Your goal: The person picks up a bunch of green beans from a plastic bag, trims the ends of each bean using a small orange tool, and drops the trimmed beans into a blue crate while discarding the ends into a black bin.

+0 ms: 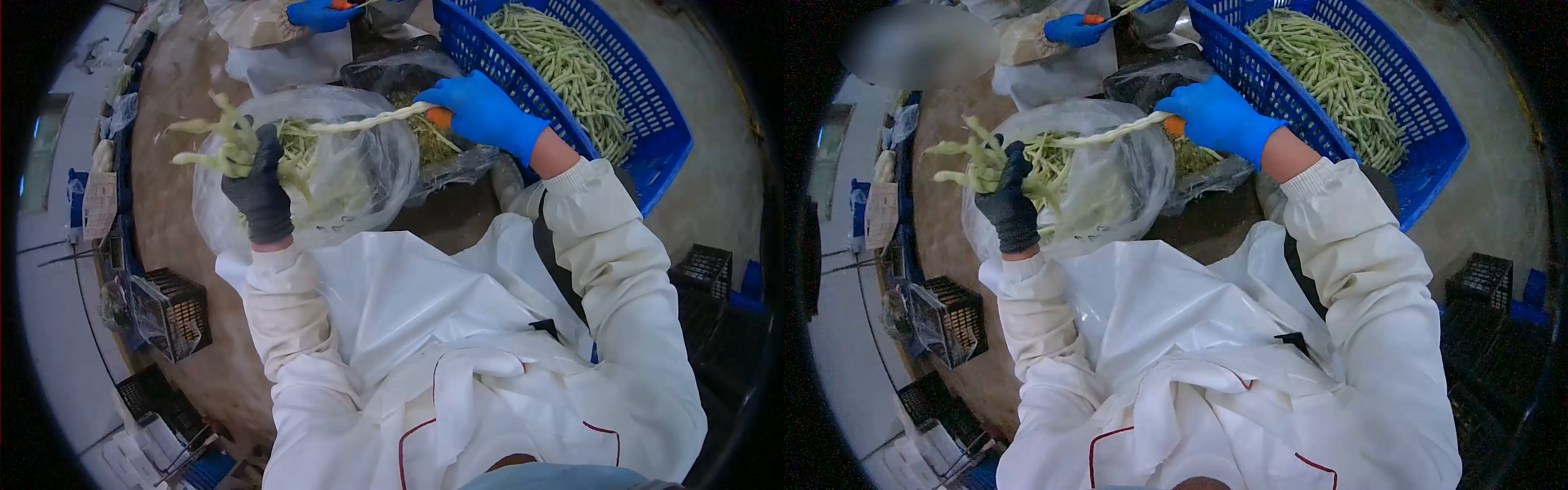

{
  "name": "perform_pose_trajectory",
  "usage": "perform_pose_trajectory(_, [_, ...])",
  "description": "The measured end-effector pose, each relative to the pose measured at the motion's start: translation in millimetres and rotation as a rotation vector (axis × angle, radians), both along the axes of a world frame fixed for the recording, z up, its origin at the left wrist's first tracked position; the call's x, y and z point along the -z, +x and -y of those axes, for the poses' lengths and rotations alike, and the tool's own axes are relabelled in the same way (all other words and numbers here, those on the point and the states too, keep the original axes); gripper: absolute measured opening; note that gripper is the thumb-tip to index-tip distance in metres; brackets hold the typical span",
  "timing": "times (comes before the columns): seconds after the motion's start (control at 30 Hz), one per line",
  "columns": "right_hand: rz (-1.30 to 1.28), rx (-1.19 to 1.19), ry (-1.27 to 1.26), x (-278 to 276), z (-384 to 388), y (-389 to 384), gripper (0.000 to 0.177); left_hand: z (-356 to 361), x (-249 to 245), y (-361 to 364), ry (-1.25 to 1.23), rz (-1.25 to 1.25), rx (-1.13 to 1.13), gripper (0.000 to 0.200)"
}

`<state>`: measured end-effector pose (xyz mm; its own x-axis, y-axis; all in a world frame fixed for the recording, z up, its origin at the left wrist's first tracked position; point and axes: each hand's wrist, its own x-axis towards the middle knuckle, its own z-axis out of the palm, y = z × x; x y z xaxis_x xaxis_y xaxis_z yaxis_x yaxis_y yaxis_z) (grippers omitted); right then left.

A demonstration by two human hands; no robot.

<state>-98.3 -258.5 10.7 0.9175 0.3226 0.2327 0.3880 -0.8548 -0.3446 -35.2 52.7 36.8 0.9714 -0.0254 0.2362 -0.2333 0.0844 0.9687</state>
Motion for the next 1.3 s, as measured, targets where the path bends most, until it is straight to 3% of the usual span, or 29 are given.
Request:
perform_pose_trajectory(0.03, [0.028,0.006,-0.081,5.9,-1.7,0.6,0.026,4.4,-0.2,-1.5,0.105,0.041,-0.052,0.037])
perform_pose_trajectory(0.07, [0.058,0.012,-0.164,8.8,-3.1,2.1,0.024,15.2,2.6,-6.7,0.151,0.116,0.036,0.038])
perform_pose_trajectory(0.1, [0.039,-0.010,-0.087,6.3,-9.6,2.7,0.024,22.0,15.0,-11.7,0.303,0.087,0.030,0.034])
perform_pose_trajectory(0.13, [0.016,-0.037,-0.011,2.3,-21.5,1.3,0.023,34.1,16.5,-14.1,0.652,0.147,0.042,0.031])
perform_pose_trajectory(0.17, [-0.009,-0.065,0.062,-0.1,-31.8,-0.8,0.022,47.8,20.3,-29.6,0.660,0.118,0.154,0.033])
perform_pose_trajectory(0.2, [-0.020,-0.056,0.125,-0.5,-38.2,-2.5,0.022,63.4,25.9,-34.7,0.599,0.267,0.193,0.034])
perform_pose_trajectory(0.3, [-0.039,-0.047,0.349,0.0,-44.4,-4.2,0.022,66.9,40.7,-26.2,0.600,-0.085,0.242,0.046])
perform_pose_trajectory(0.37, [-0.036,-0.076,0.549,1.8,-39.1,-2.9,0.023,62.5,34.6,-19.7,0.634,-0.067,0.191,0.041])
perform_pose_trajectory(0.47, [0.067,-0.122,0.392,-0.1,-18.0,4.0,0.027,59.3,21.7,-22.4,0.534,-0.163,0.144,0.033])
perform_pose_trajectory(0.67, [0.191,-0.100,-0.275,-15.6,-20.9,-1.7,0.030,60.4,31.0,-23.5,0.660,-0.042,0.109,0.034])
perform_pose_trajectory(0.77, [0.301,-0.025,-0.033,-8.9,-23.3,0.0,0.027,64.1,18.1,-30.9,0.603,0.017,0.121,0.035])
perform_pose_trajectory(0.87, [-0.135,0.075,1.068,-12.6,-31.6,4.6,0.024,66.8,12.5,-35.2,0.013,-0.261,0.295,0.033])
perform_pose_trajectory(0.97, [-0.396,-0.053,1.323,-13.4,-37.9,7.0,0.025,62.6,33.5,-35.9,-0.177,-0.128,0.438,0.028])
perform_pose_trajectory(1.0, [-0.395,-0.018,1.090,-10.4,-37.7,6.9,0.025,53.4,36.3,-31.7,-0.279,-0.210,0.450,0.030])
perform_pose_trajectory(1.03, [-0.392,0.017,0.861,-3.2,-37.2,6.1,0.026,49.0,25.8,-19.6,-0.623,-0.429,0.456,0.037])
perform_pose_trajectory(1.13, [-0.314,0.150,0.174,37.4,-23.7,12.0,0.025,17.9,-13.3,-8.6,-0.703,-0.182,0.442,0.054])
perform_pose_trajectory(1.2, [-0.365,0.340,-0.024,66.7,-6.9,17.8,0.023,-8.8,-15.7,-1.5,-0.723,-0.055,0.374,0.057])
perform_pose_trajectory(1.3, [-0.315,0.480,-0.133,89.9,12.1,27.8,0.022,-35.4,-20.4,-0.1,-0.776,0.025,0.556,0.054])
